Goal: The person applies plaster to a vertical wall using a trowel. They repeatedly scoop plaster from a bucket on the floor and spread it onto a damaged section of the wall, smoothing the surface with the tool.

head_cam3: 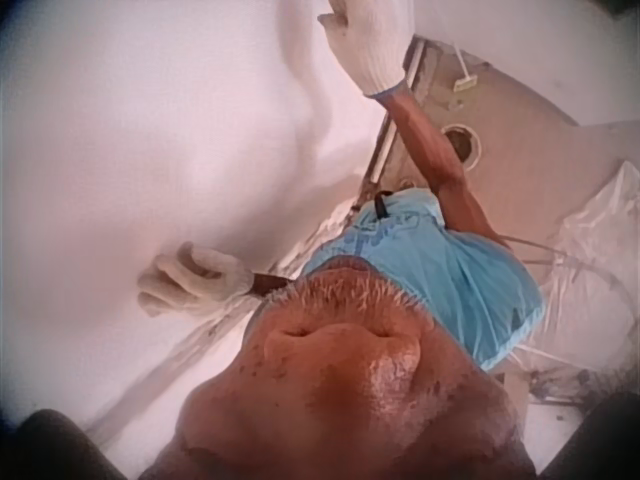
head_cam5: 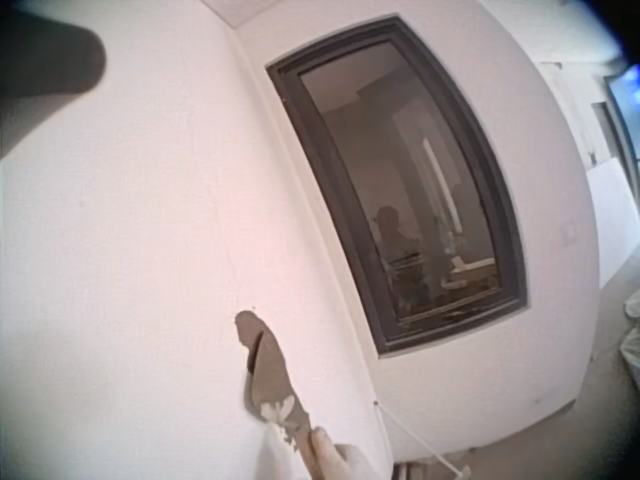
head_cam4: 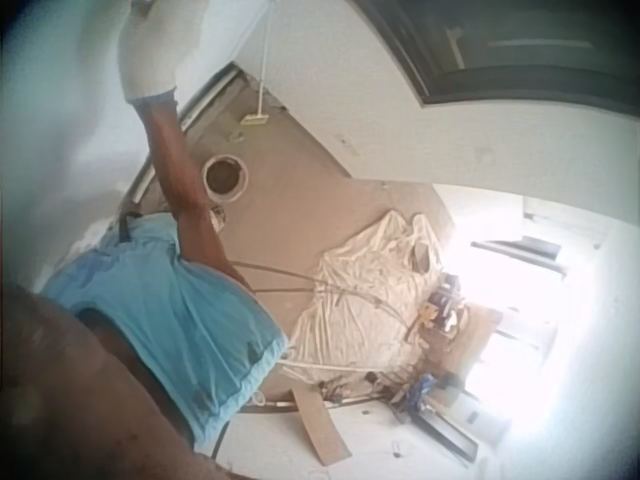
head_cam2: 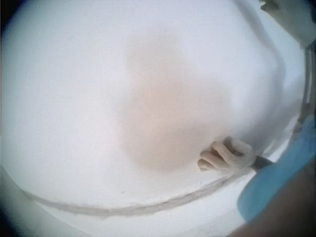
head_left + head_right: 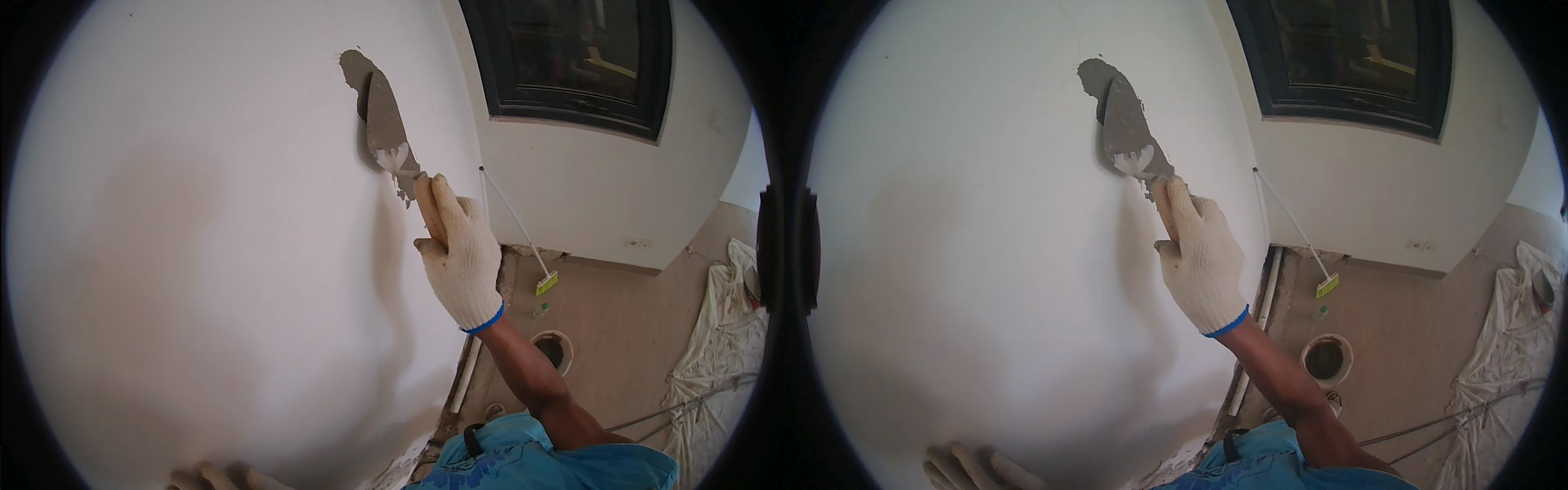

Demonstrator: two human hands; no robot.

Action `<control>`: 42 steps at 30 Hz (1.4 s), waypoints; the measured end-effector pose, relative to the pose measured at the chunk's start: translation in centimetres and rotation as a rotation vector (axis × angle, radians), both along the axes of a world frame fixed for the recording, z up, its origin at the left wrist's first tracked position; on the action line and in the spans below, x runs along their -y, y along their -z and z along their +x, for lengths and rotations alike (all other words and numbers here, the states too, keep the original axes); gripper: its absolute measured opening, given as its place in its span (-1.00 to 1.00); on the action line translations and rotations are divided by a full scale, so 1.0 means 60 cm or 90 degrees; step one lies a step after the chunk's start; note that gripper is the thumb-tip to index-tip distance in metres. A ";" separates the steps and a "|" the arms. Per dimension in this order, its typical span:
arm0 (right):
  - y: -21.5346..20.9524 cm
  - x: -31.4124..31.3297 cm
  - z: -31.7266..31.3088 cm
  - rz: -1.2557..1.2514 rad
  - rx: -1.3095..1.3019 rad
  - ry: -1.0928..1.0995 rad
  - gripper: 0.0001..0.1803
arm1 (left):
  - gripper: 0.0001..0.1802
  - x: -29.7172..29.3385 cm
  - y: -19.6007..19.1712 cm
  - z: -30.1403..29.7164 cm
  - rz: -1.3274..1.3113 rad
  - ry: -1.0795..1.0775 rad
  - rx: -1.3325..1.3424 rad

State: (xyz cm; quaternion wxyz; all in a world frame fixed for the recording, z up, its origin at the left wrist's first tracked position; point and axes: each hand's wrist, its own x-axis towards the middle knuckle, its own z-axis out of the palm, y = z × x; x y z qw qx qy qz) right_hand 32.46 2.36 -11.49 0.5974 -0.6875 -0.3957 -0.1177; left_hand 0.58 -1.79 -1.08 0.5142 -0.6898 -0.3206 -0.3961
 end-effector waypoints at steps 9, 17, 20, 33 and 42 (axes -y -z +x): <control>0.069 0.035 -0.011 -0.067 -0.035 -0.029 -0.07 | -0.60 -0.001 -0.001 -0.003 -0.007 -0.030 0.003; 0.029 0.000 0.032 0.019 0.020 0.013 -0.09 | -0.78 0.000 -0.010 -0.002 -0.007 -0.029 -0.010; 0.010 -0.017 0.045 0.006 -0.002 0.013 -0.09 | -0.85 0.005 -0.007 0.002 -0.024 -0.050 -0.006; 0.100 0.031 0.009 -0.068 -0.036 -0.015 -0.13 | -0.93 0.005 -0.006 0.008 -0.007 -0.016 -0.012; 0.038 0.002 0.026 -0.026 -0.021 -0.010 -0.11 | -0.92 0.011 -0.002 0.008 -0.027 -0.044 -0.006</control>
